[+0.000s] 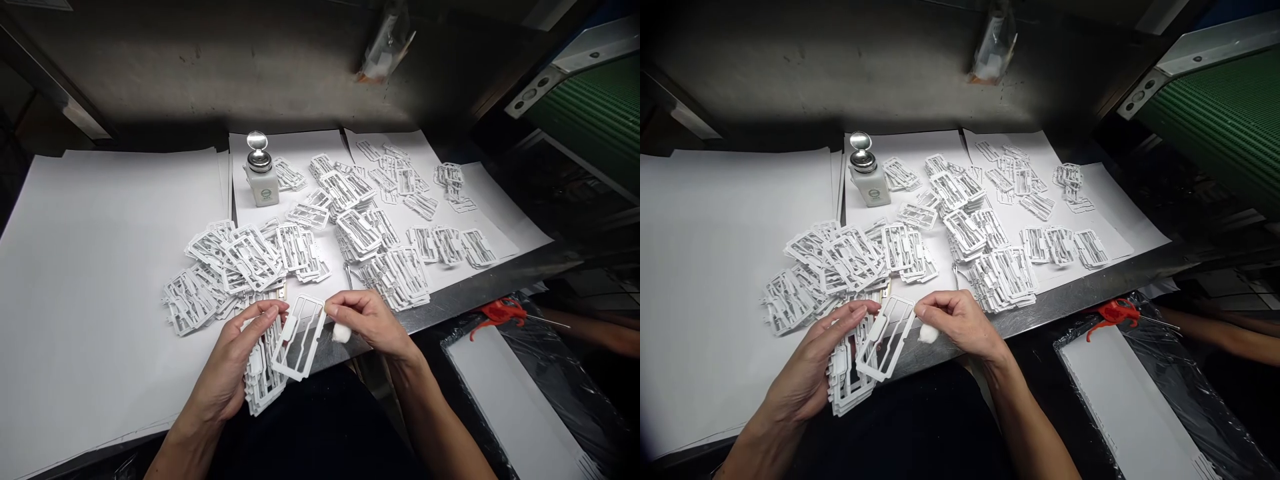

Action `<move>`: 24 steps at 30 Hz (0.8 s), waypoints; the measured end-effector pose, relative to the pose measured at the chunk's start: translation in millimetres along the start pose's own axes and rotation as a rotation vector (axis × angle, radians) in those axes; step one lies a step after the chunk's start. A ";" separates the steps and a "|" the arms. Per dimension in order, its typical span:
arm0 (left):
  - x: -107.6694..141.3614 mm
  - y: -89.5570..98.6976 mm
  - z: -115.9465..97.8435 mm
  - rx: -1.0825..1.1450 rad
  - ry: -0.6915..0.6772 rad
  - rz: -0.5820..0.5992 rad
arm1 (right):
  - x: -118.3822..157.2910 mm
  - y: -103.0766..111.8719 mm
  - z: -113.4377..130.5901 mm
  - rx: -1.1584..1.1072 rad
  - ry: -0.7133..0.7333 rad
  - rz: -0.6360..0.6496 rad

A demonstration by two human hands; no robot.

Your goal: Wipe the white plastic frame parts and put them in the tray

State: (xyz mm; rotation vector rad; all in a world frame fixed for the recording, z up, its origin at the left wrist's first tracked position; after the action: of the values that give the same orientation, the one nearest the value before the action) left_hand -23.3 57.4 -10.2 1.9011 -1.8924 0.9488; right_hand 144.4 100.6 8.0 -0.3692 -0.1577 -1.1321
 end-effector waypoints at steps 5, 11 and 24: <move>-1.0 0.8 1.3 0.046 0.018 0.016 | -1.3 -1.1 -2.3 0.009 -0.011 0.008; -2.3 4.2 4.3 0.152 0.057 0.012 | -3.3 0.4 -1.6 0.055 -0.058 0.013; 0.0 0.7 5.4 0.010 -0.139 0.009 | -17.8 -44.1 46.9 0.771 -0.095 0.295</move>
State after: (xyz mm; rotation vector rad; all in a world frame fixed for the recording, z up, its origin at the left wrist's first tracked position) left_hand -22.6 54.0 -14.3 2.0135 -1.9777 0.8510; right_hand 100.0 116.5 55.2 0.2380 -0.5819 -0.6916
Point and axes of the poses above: each hand's wrist, its own x-axis away from the middle knuckle, its own y-axis out of the back of the hand, z = x × y, the point moved 7 cm from there along -x, towards the middle knuckle, and after that the axes turned 5 degrees about -x, right-handed, at the moved point
